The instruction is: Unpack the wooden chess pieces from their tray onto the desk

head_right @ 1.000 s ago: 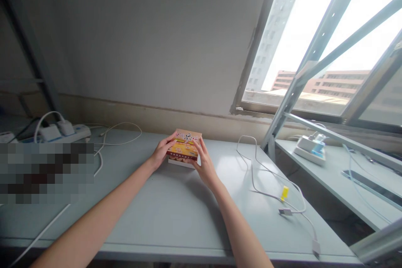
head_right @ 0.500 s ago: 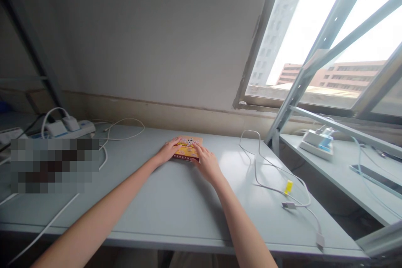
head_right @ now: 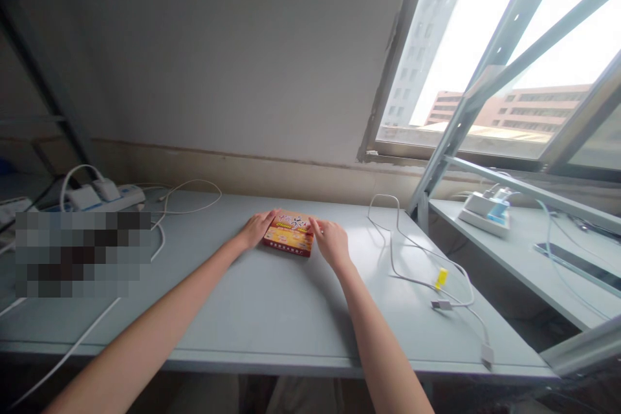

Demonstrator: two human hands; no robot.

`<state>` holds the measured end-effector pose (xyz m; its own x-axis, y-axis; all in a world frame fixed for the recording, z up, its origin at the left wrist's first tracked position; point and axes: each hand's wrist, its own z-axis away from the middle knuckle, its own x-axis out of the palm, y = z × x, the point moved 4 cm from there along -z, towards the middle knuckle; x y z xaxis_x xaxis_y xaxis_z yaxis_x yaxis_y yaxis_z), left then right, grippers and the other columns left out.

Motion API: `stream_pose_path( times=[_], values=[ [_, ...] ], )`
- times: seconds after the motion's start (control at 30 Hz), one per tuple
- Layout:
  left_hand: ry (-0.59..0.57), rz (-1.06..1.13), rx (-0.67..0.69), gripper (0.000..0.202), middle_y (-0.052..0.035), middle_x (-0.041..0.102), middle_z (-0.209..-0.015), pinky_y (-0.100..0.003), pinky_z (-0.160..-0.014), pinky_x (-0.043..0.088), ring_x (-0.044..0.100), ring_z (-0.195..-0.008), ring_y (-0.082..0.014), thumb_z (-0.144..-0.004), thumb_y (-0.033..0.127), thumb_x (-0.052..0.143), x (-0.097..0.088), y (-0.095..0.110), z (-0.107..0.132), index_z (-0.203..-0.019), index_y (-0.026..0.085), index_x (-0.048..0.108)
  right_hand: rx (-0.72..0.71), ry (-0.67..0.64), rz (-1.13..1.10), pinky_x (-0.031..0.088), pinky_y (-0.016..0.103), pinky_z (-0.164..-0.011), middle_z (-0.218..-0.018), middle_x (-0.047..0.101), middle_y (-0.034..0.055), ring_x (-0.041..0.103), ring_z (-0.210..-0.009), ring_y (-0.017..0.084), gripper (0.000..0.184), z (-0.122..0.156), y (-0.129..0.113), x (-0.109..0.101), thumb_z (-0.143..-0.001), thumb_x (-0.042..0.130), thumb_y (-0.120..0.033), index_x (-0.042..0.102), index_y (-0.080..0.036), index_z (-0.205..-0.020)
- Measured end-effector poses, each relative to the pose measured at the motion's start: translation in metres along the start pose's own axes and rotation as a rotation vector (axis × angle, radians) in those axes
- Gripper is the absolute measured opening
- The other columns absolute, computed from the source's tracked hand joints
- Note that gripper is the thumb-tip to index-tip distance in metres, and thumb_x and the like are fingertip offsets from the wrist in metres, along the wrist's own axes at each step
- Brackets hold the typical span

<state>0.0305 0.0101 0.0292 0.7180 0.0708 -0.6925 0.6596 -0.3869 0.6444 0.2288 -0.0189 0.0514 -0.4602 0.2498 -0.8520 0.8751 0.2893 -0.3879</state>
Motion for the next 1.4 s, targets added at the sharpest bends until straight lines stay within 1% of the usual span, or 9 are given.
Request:
stream_pose_path(
  times=[0.1,0.2,0.33,0.47,0.63,0.87,1.07,1.23,1.4],
  values=[
    [0.006,0.014,0.006,0.056,-0.0074,0.063,-0.106,-0.029,-0.085,0.038,0.055,-0.101,-0.0215,-0.085,0.053,0.017,0.000,0.006,0.000,-0.111,0.021,0.056,0.024,0.060,-0.056,0.041,0.037,-0.080,-0.106,0.061,0.0058,0.057,-0.094,0.024,0.050,-0.001,0.007,0.005,-0.087,0.020,-0.051,0.059,-0.024,-0.103],
    [0.034,-0.012,-0.010,0.055,-0.0089,0.059,-0.114,-0.031,-0.090,0.035,0.051,-0.107,-0.0234,-0.084,0.053,0.025,0.006,0.002,0.001,-0.118,0.019,0.051,0.035,-0.021,-0.228,0.034,0.039,-0.094,-0.131,0.040,0.0094,0.041,-0.118,0.024,0.059,-0.003,0.015,0.023,-0.084,0.026,-0.056,0.035,-0.020,-0.129],
    [0.068,-0.078,-0.055,0.060,-0.0112,0.050,-0.125,-0.034,-0.096,0.028,0.041,-0.117,-0.0244,-0.081,0.055,0.030,0.017,-0.008,0.002,-0.124,0.016,0.045,0.095,-0.080,-0.451,0.016,0.042,-0.106,-0.142,0.021,0.0107,0.014,-0.131,0.022,0.072,-0.006,0.020,0.035,-0.080,0.026,-0.062,0.020,-0.018,-0.136],
    [0.165,-0.130,-0.037,0.051,-0.0081,0.055,-0.118,-0.032,-0.097,0.028,0.044,-0.113,-0.0213,-0.085,0.049,0.026,0.008,-0.005,0.000,-0.109,0.018,0.058,0.120,-0.172,-0.499,0.004,0.045,-0.106,-0.144,0.006,0.0108,0.002,-0.132,0.021,0.074,-0.005,0.013,0.038,-0.079,0.027,-0.063,0.017,-0.019,-0.137],
    [0.412,-0.215,-0.052,0.049,-0.0072,0.059,-0.111,-0.035,-0.095,0.031,0.048,-0.105,-0.0208,-0.088,0.040,0.022,-0.018,-0.001,-0.001,-0.093,0.018,0.066,0.003,-0.237,-0.463,-0.006,0.047,-0.105,-0.145,0.002,0.0095,0.013,-0.131,0.021,0.064,-0.006,0.004,0.047,-0.083,0.030,-0.055,0.019,-0.022,-0.137],
    [0.307,-0.319,-0.080,0.034,-0.0068,0.060,-0.109,-0.039,-0.096,0.029,0.049,-0.104,-0.0215,-0.085,0.033,0.035,-0.004,-0.006,0.001,-0.089,0.020,0.066,0.018,-0.235,-0.377,-0.004,0.048,-0.104,-0.144,0.005,0.0104,0.012,-0.131,0.021,0.056,-0.008,0.008,0.054,-0.085,0.029,-0.043,0.025,-0.018,-0.135],
    [0.329,-0.377,-0.068,0.032,-0.0051,0.059,-0.110,-0.040,-0.097,0.028,0.048,-0.105,-0.0202,-0.085,0.031,0.036,-0.003,-0.002,0.003,-0.089,0.022,0.066,0.026,-0.256,-0.379,-0.005,0.048,-0.104,-0.144,0.006,0.0089,0.018,-0.130,0.023,0.060,-0.006,0.007,0.050,-0.084,0.028,-0.050,0.025,-0.019,-0.135],
    [0.346,-0.395,-0.102,0.036,-0.0059,0.060,-0.110,-0.046,-0.101,0.022,0.048,-0.106,-0.0213,-0.085,0.033,0.034,-0.005,-0.003,0.004,-0.084,0.020,0.067,0.129,-0.176,-0.610,-0.006,0.044,-0.106,-0.144,0.011,0.0035,0.007,-0.132,0.019,0.073,-0.006,0.005,0.039,-0.080,0.021,-0.063,0.009,-0.022,-0.139],
    [0.350,-0.412,-0.140,0.041,-0.0088,0.061,-0.110,-0.051,-0.103,0.015,0.046,-0.110,-0.0247,-0.086,0.036,0.032,-0.004,-0.002,0.005,-0.087,0.017,0.068,0.241,-0.076,-0.860,0.007,0.037,-0.108,-0.145,0.003,0.0002,0.012,-0.131,0.017,0.078,-0.006,0.010,0.031,-0.078,0.021,-0.067,0.000,-0.024,-0.139]
  ],
)
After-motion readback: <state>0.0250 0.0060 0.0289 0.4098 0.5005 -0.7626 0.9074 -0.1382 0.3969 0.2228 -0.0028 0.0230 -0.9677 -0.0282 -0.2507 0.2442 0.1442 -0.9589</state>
